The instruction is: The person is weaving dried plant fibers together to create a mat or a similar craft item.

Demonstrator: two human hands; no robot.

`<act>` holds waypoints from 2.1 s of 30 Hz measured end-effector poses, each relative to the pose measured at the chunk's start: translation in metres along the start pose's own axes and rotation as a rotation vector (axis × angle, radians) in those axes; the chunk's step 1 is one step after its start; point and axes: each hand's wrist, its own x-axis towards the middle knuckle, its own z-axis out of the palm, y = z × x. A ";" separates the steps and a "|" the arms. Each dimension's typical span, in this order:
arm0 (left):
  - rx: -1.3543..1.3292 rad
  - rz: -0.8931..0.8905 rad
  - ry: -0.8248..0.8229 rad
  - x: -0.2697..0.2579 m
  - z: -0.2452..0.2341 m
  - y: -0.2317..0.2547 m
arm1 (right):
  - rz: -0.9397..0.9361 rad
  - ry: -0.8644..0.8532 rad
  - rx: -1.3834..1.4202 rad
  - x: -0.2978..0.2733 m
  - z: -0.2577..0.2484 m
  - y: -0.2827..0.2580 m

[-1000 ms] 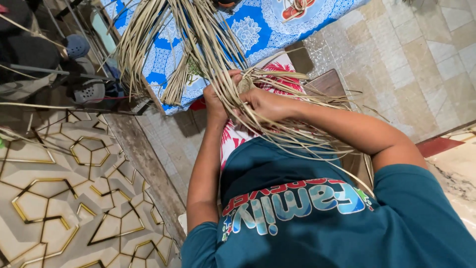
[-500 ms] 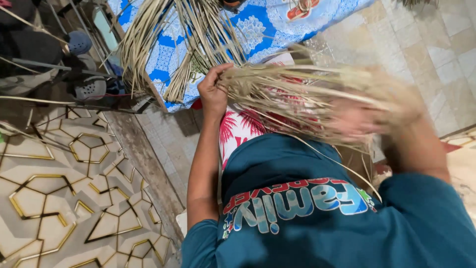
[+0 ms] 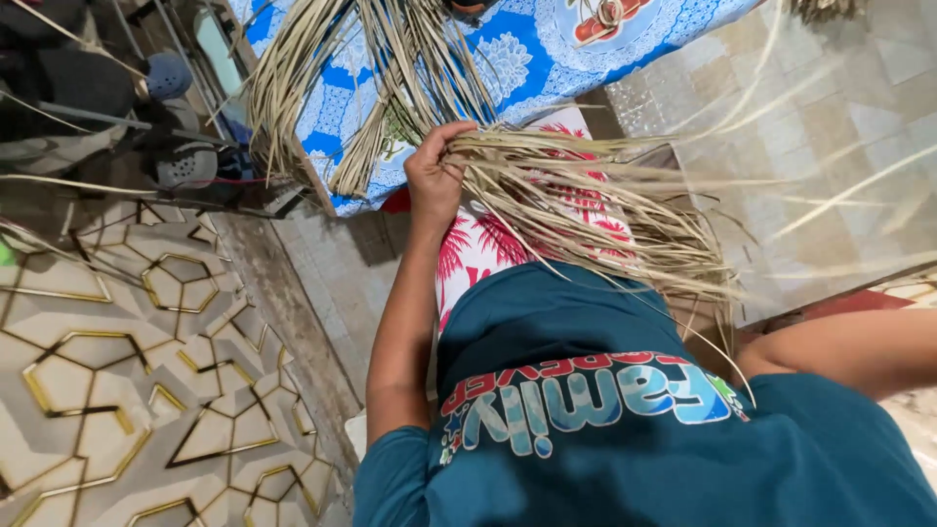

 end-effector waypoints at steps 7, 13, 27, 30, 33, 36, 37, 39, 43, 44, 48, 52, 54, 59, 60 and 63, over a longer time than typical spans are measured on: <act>-0.003 -0.028 -0.029 0.003 0.002 0.010 | -0.223 -0.014 -0.921 0.125 0.081 0.116; 0.013 -0.073 -0.005 0.000 0.001 0.019 | -0.385 0.169 -1.376 0.179 0.073 0.250; 0.172 -0.151 -0.031 0.019 -0.005 0.018 | -0.373 0.305 -1.490 0.166 0.044 0.280; 0.131 -0.144 0.020 0.045 -0.016 0.034 | -0.351 0.316 -1.470 0.165 0.044 0.281; 0.140 -0.299 0.086 0.080 -0.046 0.049 | -0.286 0.186 -1.499 0.159 0.035 0.298; -0.258 -0.132 0.168 0.107 -0.086 0.035 | -0.275 0.191 -1.468 0.160 0.035 0.301; -0.299 -0.153 0.236 0.113 -0.102 0.026 | -0.269 0.197 -1.456 0.160 0.035 0.302; -0.337 -0.174 0.308 0.115 -0.125 0.014 | -0.266 0.200 -1.441 0.160 0.036 0.302; -0.086 -0.398 0.552 0.085 -0.128 0.018 | -0.295 0.248 -1.407 0.167 0.038 0.291; -0.020 -0.478 0.561 0.073 -0.123 0.022 | -0.292 0.269 -1.397 0.168 0.040 0.287; 0.063 -0.564 0.491 0.006 -0.089 0.029 | -0.243 0.362 -1.345 0.168 0.038 0.298; 0.125 -0.592 0.191 -0.050 -0.055 0.011 | -0.189 0.388 -1.243 0.165 0.038 0.295; 0.124 -0.593 0.195 -0.053 -0.038 0.028 | -0.164 0.406 -1.207 0.165 0.037 0.295; 0.291 -0.250 0.028 -0.040 -0.032 0.032 | -0.132 0.446 -1.181 0.163 0.037 0.303; 0.290 -0.251 0.031 -0.038 -0.033 0.033 | -0.131 0.442 -1.181 0.162 0.035 0.306; 0.357 -0.099 -0.058 -0.028 -0.036 0.042 | -0.109 0.460 -1.179 0.163 0.033 0.306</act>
